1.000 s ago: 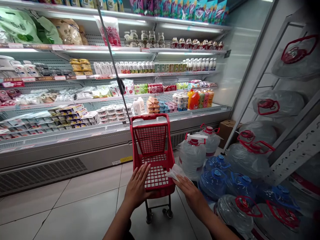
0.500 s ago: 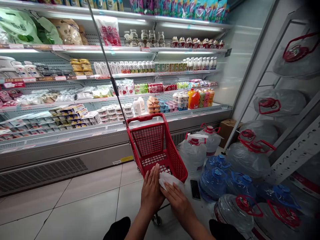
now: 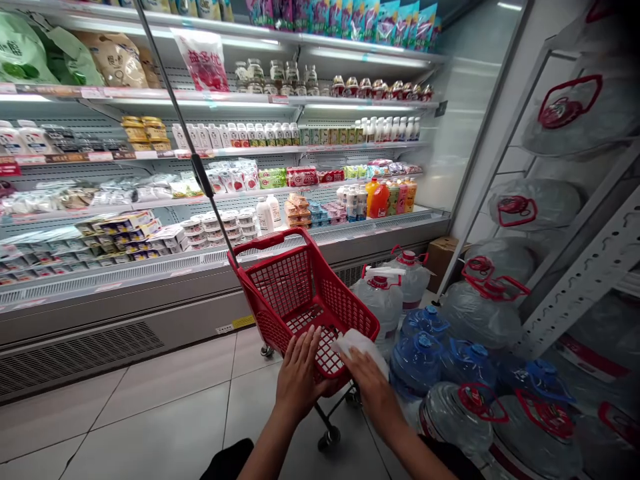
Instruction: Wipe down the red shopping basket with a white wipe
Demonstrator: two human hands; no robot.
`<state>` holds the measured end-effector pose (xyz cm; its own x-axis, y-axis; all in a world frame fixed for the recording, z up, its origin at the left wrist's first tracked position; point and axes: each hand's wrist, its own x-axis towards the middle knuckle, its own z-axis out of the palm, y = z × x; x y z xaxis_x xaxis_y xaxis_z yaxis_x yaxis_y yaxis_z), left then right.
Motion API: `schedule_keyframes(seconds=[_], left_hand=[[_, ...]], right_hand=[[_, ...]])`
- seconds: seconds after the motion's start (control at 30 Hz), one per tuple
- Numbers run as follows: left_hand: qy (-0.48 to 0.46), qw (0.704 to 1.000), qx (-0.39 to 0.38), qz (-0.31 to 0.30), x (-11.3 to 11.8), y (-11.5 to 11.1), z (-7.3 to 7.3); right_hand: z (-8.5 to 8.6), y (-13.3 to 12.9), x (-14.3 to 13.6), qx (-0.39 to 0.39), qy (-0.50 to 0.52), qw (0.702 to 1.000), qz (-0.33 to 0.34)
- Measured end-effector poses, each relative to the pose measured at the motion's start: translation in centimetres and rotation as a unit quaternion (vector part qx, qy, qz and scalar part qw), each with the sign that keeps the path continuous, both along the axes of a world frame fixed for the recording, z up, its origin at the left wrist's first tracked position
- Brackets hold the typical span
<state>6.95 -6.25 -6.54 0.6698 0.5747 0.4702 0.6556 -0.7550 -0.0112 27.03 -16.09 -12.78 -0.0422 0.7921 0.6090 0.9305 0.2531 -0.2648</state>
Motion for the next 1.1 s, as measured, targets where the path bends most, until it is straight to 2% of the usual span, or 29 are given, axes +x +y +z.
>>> schedule_keyframes(seconds=[0.1,0.2,0.27,0.37,0.47,0.57,0.63,0.73,0.87,1.1], left_hand=[[-0.017,1.0,0.01,0.008,0.9,-0.8,-0.3],[-0.023,1.0,0.009,0.006,1.1,-1.3,-0.3],[-0.012,1.0,0.001,-0.017,0.7,-1.1,-0.1],[0.023,0.998,0.006,-0.055,-0.8,0.4,0.5],[0.03,0.999,0.038,-0.022,-2.7,2.7,1.2],[0.036,0.998,0.056,0.007,-3.5,4.0,1.6],[0.037,0.998,0.057,0.015,-3.1,4.0,1.4],[0.024,0.998,0.057,0.029,-1.8,2.9,0.9],[0.001,0.998,0.049,0.046,0.0,1.2,0.4],[-0.017,0.998,0.051,0.046,1.5,-0.4,-0.8]], right_hand=[[-0.4,-1.2,-3.6,-0.011,-0.003,1.0,0.023],[-0.4,-1.9,-3.8,-0.024,-0.011,0.999,0.041],[-0.3,-2.0,-1.9,-0.027,-0.018,0.998,0.06],[0.2,-1.3,2.6,-0.029,-0.007,0.998,0.054],[0.5,-0.2,6.4,-0.033,0.021,0.999,0.023],[0.5,0.5,7.3,-0.034,0.061,0.997,-0.011],[0.3,0.2,6.1,-0.036,0.084,0.996,-0.023],[0.4,-1.1,2.9,-0.033,0.101,0.994,-0.019],[1.3,-1.7,-1.0,-0.033,0.088,0.995,-0.035],[2.7,4.3,-4.9,0.021,-0.043,0.998,-0.046]])
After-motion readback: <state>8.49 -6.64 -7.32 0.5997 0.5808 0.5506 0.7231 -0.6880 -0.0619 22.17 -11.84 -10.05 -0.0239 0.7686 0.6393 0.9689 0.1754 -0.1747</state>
